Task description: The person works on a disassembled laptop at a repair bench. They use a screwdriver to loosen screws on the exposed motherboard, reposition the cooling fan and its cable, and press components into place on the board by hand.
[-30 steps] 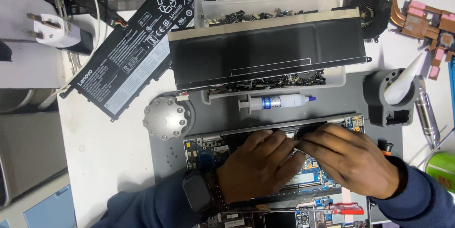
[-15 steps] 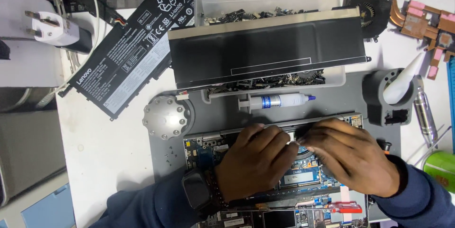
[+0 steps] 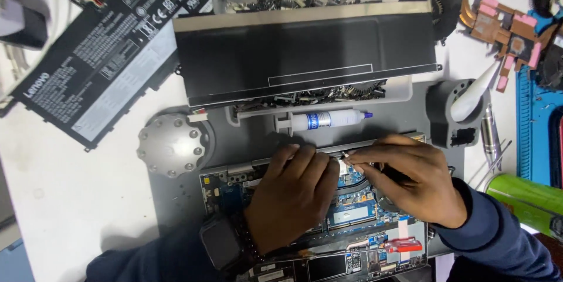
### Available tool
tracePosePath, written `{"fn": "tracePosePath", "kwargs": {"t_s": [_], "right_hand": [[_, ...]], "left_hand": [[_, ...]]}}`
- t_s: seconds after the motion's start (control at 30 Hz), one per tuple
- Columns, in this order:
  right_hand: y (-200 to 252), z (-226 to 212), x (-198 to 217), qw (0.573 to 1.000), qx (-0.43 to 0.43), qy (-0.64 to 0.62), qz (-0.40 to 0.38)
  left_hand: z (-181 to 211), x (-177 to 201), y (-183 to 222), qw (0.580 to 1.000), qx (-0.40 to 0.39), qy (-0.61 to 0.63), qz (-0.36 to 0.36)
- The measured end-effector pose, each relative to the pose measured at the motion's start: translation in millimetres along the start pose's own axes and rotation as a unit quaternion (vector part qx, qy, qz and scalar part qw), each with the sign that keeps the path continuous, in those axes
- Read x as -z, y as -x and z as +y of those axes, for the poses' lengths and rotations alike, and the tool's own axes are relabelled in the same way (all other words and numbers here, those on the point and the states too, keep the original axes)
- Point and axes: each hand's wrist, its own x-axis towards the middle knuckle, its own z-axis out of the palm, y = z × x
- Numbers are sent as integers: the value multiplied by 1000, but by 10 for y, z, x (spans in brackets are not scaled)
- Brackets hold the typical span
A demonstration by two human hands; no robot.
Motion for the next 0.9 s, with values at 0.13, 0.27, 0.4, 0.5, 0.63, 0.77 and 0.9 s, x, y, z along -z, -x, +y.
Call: {"fn": "tracePosePath", "kwargs": {"t_s": [0.13,0.27,0.4,0.5,0.63,0.77,0.9], "right_hand": [[58,37,-15,1000,11,3,6],[39,62,-24,998,61,34,5],[37,86,13,995,79,53,-15],[69,120,37,988,126,82,-23],[95,146,44,980,149,129,-40],[141,187,58,980,143,134,-40],[126,153,66,992,76,98,-29]], "left_hand": [[3,-22,20,1000,4,-10,14],[-9,-64,68,1000,-5,-16,26],[-6,-20,37,1000,-6,-5,16],[1,-47,72,1000,-3,-17,21],[-19,-16,58,999,-12,-25,15],[-17,23,42,1000,-5,-19,-21],[-26,6,53,999,-14,-35,-3]]}}
